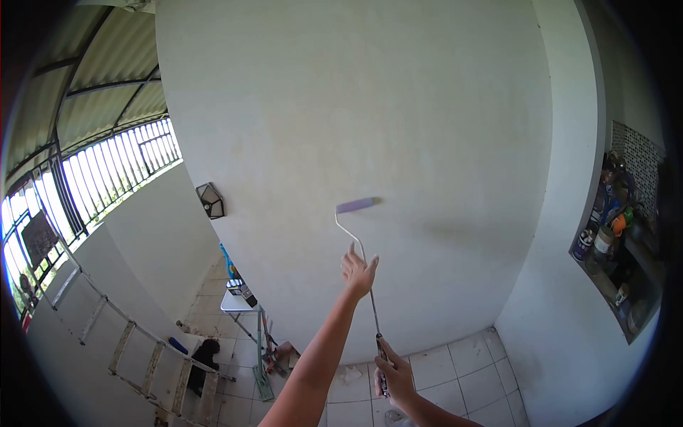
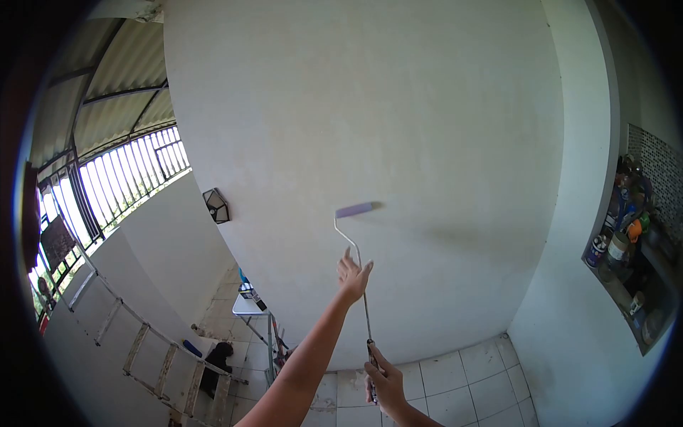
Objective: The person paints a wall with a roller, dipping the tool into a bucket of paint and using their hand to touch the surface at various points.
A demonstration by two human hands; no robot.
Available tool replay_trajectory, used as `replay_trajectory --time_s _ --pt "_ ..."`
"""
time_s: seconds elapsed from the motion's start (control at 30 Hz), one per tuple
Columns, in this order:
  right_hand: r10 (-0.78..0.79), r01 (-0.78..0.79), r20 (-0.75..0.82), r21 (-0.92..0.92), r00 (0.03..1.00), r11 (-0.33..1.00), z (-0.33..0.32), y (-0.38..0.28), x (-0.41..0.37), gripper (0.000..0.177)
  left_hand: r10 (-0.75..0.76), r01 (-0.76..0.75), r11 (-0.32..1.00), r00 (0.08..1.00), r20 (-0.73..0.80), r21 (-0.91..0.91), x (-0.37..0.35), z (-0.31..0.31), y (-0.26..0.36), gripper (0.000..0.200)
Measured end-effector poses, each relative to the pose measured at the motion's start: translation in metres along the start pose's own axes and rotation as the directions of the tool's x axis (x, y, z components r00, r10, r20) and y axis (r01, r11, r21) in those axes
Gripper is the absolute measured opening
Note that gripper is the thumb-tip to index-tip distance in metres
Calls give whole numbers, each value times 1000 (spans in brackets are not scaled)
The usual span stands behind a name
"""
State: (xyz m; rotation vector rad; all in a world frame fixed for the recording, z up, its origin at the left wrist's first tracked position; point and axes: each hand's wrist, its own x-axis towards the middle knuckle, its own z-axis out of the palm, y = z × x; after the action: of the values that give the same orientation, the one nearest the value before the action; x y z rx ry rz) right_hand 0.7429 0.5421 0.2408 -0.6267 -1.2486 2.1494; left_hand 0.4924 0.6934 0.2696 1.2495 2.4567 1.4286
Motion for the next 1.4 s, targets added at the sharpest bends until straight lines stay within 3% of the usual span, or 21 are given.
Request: replay_trajectory --time_s 0.03,0.17,0.23,0.27,0.37,0.5,0.6,0.77,0.83,0.93,1.03,1.1,1.23,1.3,1.37,1.4 --pt "29 -29 -20 19 999 999 -1 9 -7 58 -74 76 996 997 37 -52 -21 8 -30 85" --pt "53 -54 -37 -24 998 998 -37 70 -13 58 -408 386 900 909 82 204 -158 0 -147 80" --pt "19 -22 -36 -86 999 996 -63 108 -9 58 -607 587 774 795 13 237 -245 -4 -235 80" --pt "27 -29 -18 -127 999 991 -78 124 -6 63 -752 719 645 657 48 258 -295 -21 -256 80" --pt "153 -168 -199 -60 968 984 -90 142 -13 70 -909 885 412 416 28 218 -411 -68 -315 76" --pt "322 -331 -156 -37 934 943 -120 171 -1 69 -979 975 197 191 70 105 -519 -123 -347 71" --pt "438 -418 -144 146 888 896 -139 179 25 73 -985 997 73 72 157 5 -587 -144 -347 66" --pt "465 -451 -236 114 853 885 -142 185 51 88 -938 991 -80 -39 345 -108 -694 -149 -339 60" --pt "433 -420 -199 109 879 901 -135 174 41 89 -901 982 -96 -16 434 -164 -724 -150 -342 57" --pt "357 -347 -149 85 922 934 -123 147 14 88 -868 968 -29 99 487 -249 -741 -150 -368 53" --pt "285 -280 -112 56 952 958 -114 113 -5 87 -957 986 64 105 271 -153 -665 -129 -380 40" --pt "233 -231 -91 41 968 972 -107 88 -15 85 -935 962 211 250 253 -173 -606 -122 -384 29" --pt "145 -143 -49 27 988 989 -90 46 -26 84 -795 798 477 571 206 -369 -491 -98 -381 30" --pt "104 -104 -38 4 994 995 -83 31 -24 84 -755 776 508 610 239 -375 -422 -99 -316 30" --pt "55 -57 -34 -47 998 997 -75 17 -19 84 -592 621 621 772 232 -479 -378 -82 -294 30" --pt "24 -25 -16 -38 1000 999 -71 6 -15 84 -549 597 632 795 258 -494 -363 -74 -284 31"
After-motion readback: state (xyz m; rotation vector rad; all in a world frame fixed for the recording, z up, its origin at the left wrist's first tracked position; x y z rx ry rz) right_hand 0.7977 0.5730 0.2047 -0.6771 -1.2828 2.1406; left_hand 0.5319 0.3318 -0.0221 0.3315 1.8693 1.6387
